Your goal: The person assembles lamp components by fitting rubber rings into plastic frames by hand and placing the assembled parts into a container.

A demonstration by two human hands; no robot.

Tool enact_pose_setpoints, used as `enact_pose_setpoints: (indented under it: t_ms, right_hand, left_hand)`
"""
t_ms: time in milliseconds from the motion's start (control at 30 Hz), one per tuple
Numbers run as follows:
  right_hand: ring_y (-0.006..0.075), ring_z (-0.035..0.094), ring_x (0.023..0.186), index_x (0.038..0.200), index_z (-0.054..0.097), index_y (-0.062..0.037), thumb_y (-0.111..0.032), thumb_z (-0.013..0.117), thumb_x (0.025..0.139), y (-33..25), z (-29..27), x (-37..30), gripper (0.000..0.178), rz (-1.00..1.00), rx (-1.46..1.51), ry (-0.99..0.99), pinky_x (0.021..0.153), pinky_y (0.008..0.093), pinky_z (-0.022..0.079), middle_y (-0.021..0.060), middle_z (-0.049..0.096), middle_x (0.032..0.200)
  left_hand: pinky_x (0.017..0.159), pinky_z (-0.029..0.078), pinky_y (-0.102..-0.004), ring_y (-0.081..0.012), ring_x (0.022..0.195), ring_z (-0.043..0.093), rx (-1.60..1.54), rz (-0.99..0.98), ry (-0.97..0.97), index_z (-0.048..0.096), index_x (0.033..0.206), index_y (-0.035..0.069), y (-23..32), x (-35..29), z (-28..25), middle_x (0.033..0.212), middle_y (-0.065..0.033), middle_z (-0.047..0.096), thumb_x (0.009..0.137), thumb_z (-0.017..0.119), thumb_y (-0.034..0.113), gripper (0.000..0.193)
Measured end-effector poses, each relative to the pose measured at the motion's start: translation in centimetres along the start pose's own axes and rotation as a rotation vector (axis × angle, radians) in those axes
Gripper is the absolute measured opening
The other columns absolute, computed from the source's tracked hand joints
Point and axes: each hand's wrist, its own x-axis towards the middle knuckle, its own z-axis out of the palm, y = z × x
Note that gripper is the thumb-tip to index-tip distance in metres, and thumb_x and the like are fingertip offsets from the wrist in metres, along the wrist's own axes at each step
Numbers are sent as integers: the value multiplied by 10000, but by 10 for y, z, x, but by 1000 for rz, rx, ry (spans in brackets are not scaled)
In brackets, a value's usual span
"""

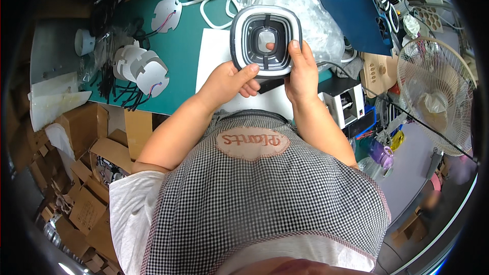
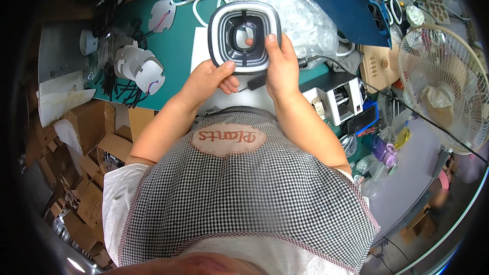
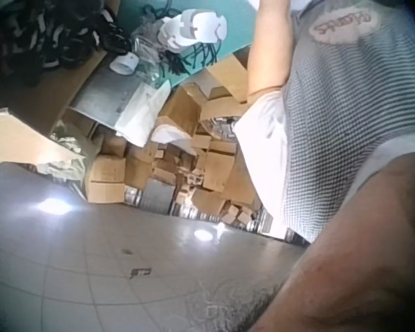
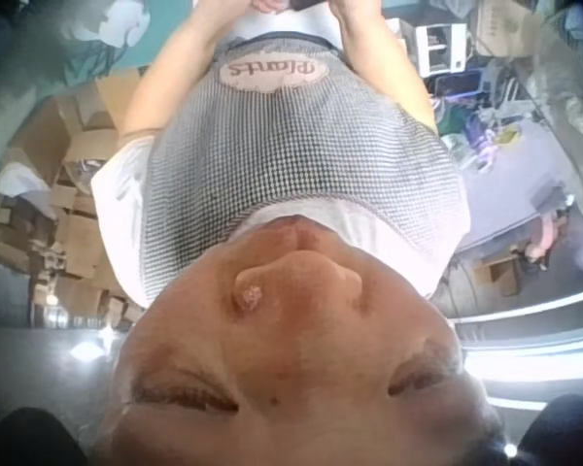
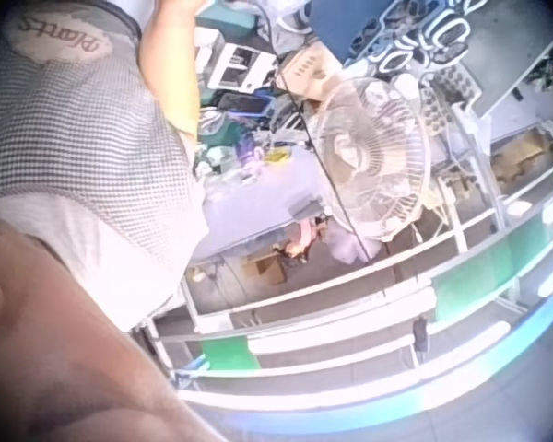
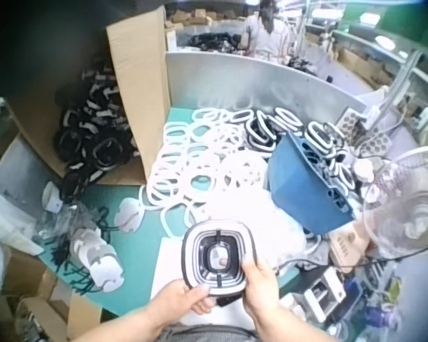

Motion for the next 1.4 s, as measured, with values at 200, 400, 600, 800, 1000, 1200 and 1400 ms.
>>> enact_pose_setpoints:
  t_ms: [200,400,600,800,1000,1200,1400]
  right_hand:
    - [158,644,821,1187,481,-28,-219,436,1006,-4,6,20,267,37,-47,-24,692,276,544,100,651,970]
    - [176,669,819,1234,454,-33,-217,453,992,-22,3,89,304,153,-2,-24,641,307,586,104,638,1016]
    - [237,654,938,1190,484,-9,-202,425,1001,-102,31,171,276,-160,3,122,775,389,567,129,629,1037]
    - [431,573,1068,1308,338,21,-301,526,967,-199,-42,353,506,-420,583,-261,901,574,511,251,507,1199]
    - [444,610,1021,1453,36,-81,-76,578,908,-144,45,296,769,-293,78,-72,807,519,570,298,368,1350]
    - [238,662,911,1384,367,-23,-156,592,914,-39,69,202,537,-29,-291,-115,696,308,533,117,600,1140]
    - [138,653,757,1183,610,-39,-99,636,877,27,47,159,312,-445,-1000,-403,678,254,513,90,676,1010]
  left_hand:
    - [482,462,-222,-141,536,612,51,67,192,625,824,6,4,15,-4,611,-55,613,939,551,321,344]
    - [570,484,-228,-133,721,625,-75,127,98,428,1271,-7,26,35,-28,1096,-140,624,970,500,401,512]
    - [633,470,-204,-93,791,595,-29,223,319,474,1276,5,63,48,-65,1060,-85,628,999,440,375,463]
    - [620,462,-229,-101,741,584,-7,171,292,561,1165,41,53,65,-75,1003,-58,635,977,499,343,361]
    - [604,459,-226,-89,721,571,-3,46,381,576,1147,35,10,55,-99,991,-51,639,970,509,317,339]
    - [601,476,-264,-100,716,598,37,21,639,620,1030,46,-17,56,-167,855,-14,636,900,620,327,309]
    - [840,497,-358,-264,950,628,646,221,1123,625,1099,59,-10,44,-240,958,-118,652,843,634,261,327]
